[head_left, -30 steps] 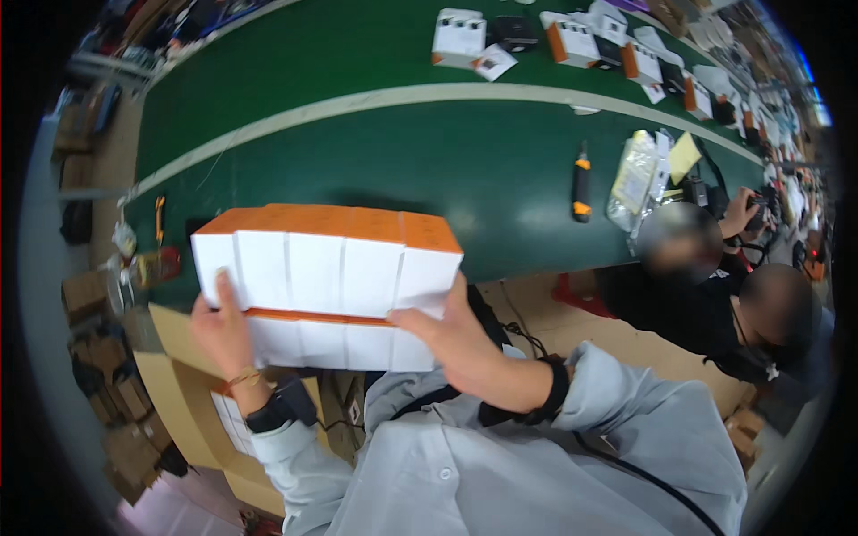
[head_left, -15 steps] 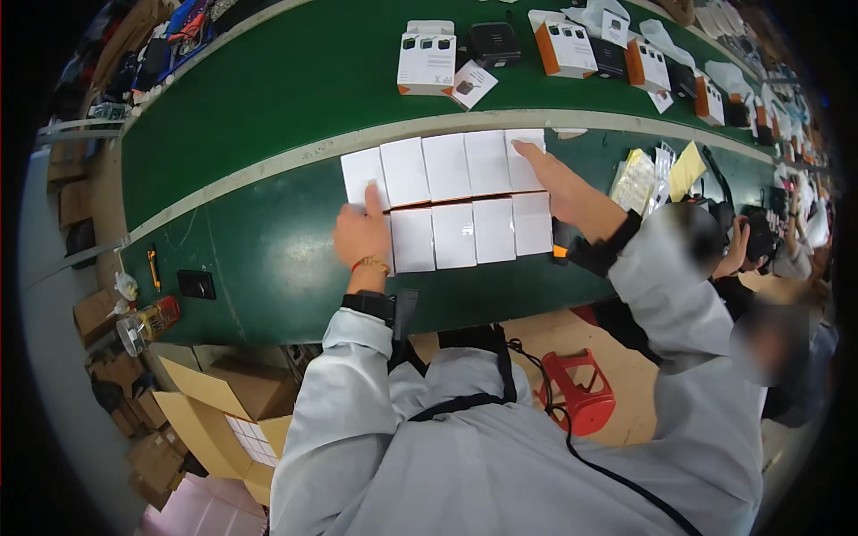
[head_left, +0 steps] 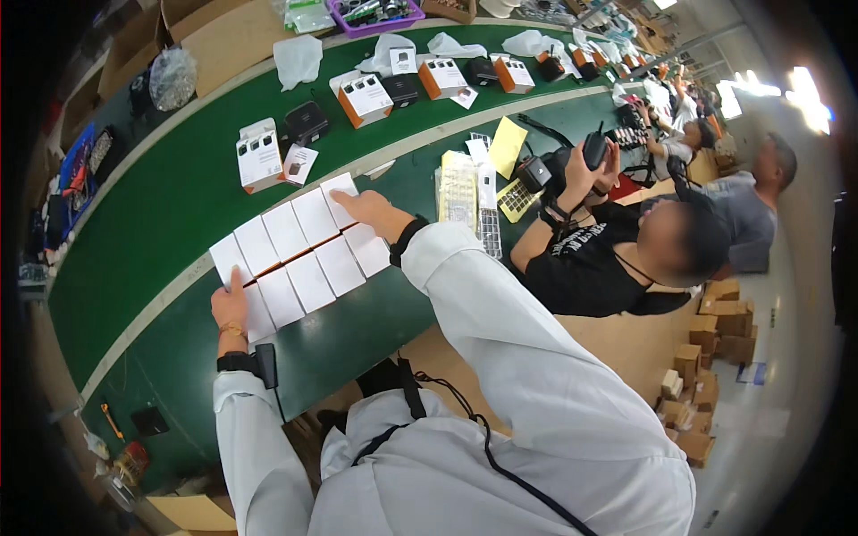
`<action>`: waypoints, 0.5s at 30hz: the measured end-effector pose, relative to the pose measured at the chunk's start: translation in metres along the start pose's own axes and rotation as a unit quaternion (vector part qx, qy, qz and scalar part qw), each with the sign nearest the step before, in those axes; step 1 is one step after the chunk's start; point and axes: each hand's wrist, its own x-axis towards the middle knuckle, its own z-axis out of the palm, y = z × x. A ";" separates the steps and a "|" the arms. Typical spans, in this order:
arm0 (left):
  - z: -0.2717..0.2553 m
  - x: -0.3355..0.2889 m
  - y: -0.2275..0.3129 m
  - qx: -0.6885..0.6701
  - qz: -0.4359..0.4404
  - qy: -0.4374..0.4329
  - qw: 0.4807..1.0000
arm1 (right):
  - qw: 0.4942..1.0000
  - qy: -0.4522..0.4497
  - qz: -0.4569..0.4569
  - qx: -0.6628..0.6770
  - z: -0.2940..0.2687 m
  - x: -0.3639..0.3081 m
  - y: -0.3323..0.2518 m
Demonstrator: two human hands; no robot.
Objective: Packing small electronic product boxes into a shipping carton and organizing items on an assembly line.
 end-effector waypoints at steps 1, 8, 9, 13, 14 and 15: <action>-0.010 -0.003 -0.005 -0.071 -0.011 -0.077 0.994 | 0.999 0.021 -0.018 -0.041 -0.008 0.006 0.007; -0.143 -0.212 -0.038 -0.198 0.267 -0.028 0.943 | 0.740 0.266 -0.554 -0.273 -0.008 -0.142 0.059; -0.148 -0.256 -0.060 -0.235 0.248 0.006 0.940 | 0.846 0.157 -0.495 -0.120 0.018 -0.180 0.060; -0.216 -0.424 -0.135 -0.154 0.195 -0.038 0.968 | 0.928 -0.196 -0.299 0.102 0.121 -0.374 0.100; -0.221 -0.456 -0.175 -0.139 0.210 0.009 0.968 | 0.906 -0.293 -0.301 0.058 0.155 -0.420 0.111; -0.225 -0.494 -0.217 -0.145 0.192 0.025 0.970 | 0.875 -0.380 -0.298 0.012 0.185 -0.466 0.126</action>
